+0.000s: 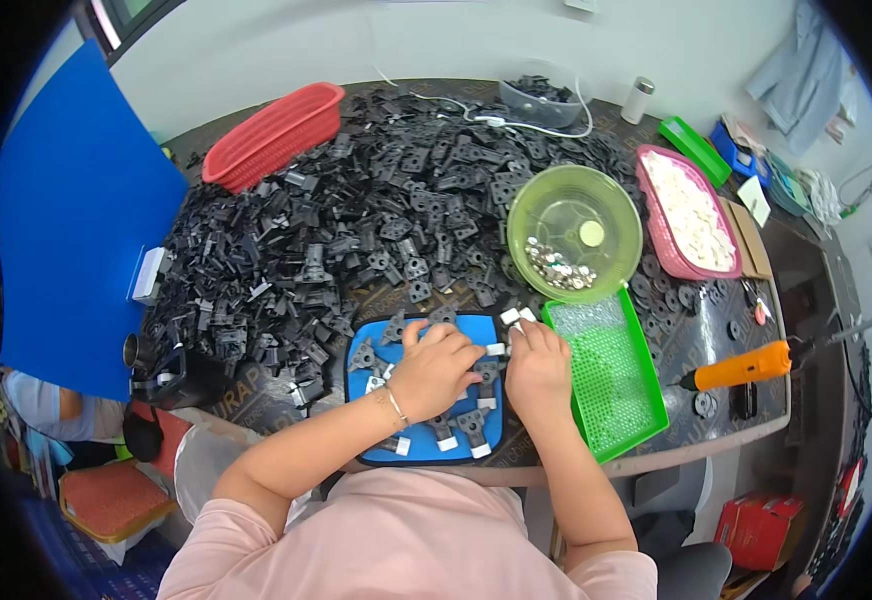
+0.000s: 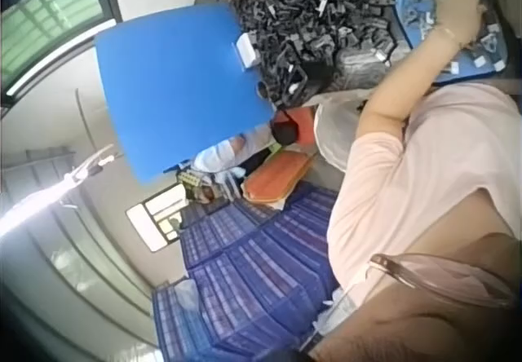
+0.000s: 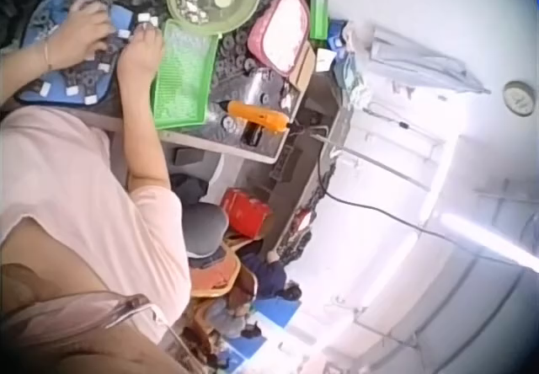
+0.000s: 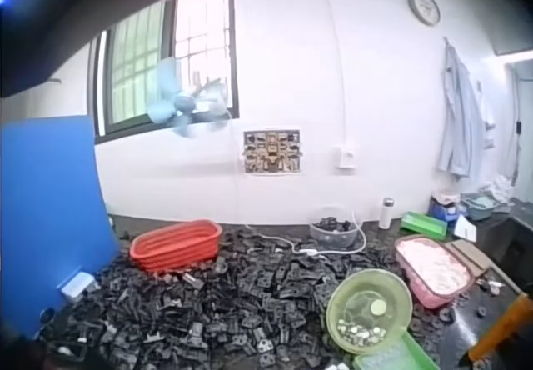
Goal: Assembling small plastic components by inserting white clips into black plastic housings at a workbench.
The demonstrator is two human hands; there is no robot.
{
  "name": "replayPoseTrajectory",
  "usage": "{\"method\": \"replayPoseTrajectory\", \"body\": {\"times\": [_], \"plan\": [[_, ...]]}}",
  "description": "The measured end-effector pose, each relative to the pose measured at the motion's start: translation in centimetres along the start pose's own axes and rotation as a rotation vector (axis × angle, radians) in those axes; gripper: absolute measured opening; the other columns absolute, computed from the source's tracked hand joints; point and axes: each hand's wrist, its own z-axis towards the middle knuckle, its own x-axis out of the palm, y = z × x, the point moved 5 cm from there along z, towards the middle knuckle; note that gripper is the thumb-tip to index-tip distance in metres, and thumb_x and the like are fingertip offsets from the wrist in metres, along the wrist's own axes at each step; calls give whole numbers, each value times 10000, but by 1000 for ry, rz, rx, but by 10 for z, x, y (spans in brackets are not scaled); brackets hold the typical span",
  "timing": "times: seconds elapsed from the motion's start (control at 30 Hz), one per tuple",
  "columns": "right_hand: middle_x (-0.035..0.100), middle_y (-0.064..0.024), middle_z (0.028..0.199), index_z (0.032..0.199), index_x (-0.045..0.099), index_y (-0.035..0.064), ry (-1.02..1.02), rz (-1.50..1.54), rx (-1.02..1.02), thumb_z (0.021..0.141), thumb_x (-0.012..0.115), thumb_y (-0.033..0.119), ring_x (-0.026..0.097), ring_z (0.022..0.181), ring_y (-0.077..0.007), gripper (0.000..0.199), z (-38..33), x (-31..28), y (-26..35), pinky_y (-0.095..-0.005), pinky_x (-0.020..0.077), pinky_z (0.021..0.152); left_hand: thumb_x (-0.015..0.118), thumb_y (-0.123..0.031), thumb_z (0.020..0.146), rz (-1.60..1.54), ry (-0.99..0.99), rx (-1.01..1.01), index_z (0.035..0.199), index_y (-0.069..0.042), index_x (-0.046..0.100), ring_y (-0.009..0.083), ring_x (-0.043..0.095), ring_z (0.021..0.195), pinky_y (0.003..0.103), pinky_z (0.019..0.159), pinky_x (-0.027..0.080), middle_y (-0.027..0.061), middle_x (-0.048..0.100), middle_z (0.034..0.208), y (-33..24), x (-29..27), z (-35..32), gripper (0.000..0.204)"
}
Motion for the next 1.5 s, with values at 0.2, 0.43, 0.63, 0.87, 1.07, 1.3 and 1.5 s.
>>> {"method": "replayPoseTrajectory", "body": {"times": [0.2, 0.43, 0.63, 0.87, 1.07, 1.3, 1.5], "plan": [[631, -122, 968, 896, 658, 37, 42, 270, -58, 740, 641, 89, 585, 904, -318, 165, 64, -1, 33, -404, 473, 785, 704, -178, 713, 201, -243, -265, 971, -144, 634, 238, 492, 1044, 465, 925, 276, 20, 588, 993, 78, -76, -11, 270], [620, -136, 897, 945, 528, 26, 274, 107, -2, 744, 719, 240, 617, 886, -302, 350, 122, 67, 86, -385, 522, 738, 776, -370, 647, 614, -193, -620, 901, -61, 616, 260, 497, 960, 423, 857, 325, 73, 554, 919, 148, -115, -16, 431], [623, -178, 948, 993, 492, 23, 406, 212, 180, 730, 746, 258, 617, 908, -342, 435, 129, 87, 71, -419, 509, 759, 779, -310, 639, 476, -233, -619, 908, -52, 614, 280, 508, 972, 419, 849, 352, 90, 564, 938, 159, -107, -32, 408], [642, -180, 938, 1034, 496, 30, 392, 245, 186, 710, 754, 202, 625, 916, -344, 448, 127, 81, 78, -424, 500, 772, 676, 28, 688, 178, -497, -463, 1029, -39, 548, 320, 564, 858, 396, 779, 462, 114, 574, 905, 148, -136, -49, 371], [649, -155, 856, 1165, 503, 27, 440, 369, 280, 707, 746, 169, 637, 844, -320, 538, 138, 79, 62, -391, 498, 755, 728, 23, 733, -940, -489, -671, 895, -48, 501, 107, 567, 723, 235, 677, 483, 15, 587, 797, 142, -115, -78, 288], [581, -63, 859, 1277, 449, -2, 570, 1160, 607, 834, 604, 83, 618, 813, -154, 477, 113, 59, 39, -299, 527, 740, 600, 36, 841, -1706, -329, -836, 1044, -73, 515, 219, 642, 868, 393, 735, 569, 67, 606, 988, 100, -69, -83, 246], [573, -56, 909, 1142, 480, 18, 527, 1586, 722, 837, 577, 25, 612, 855, -170, 320, 91, 40, 42, -327, 534, 769, 593, 33, 844, -1795, -258, -880, 1075, -77, 494, 259, 641, 891, 391, 736, 557, 95, 603, 1014, 83, -52, -72, 274]]}}
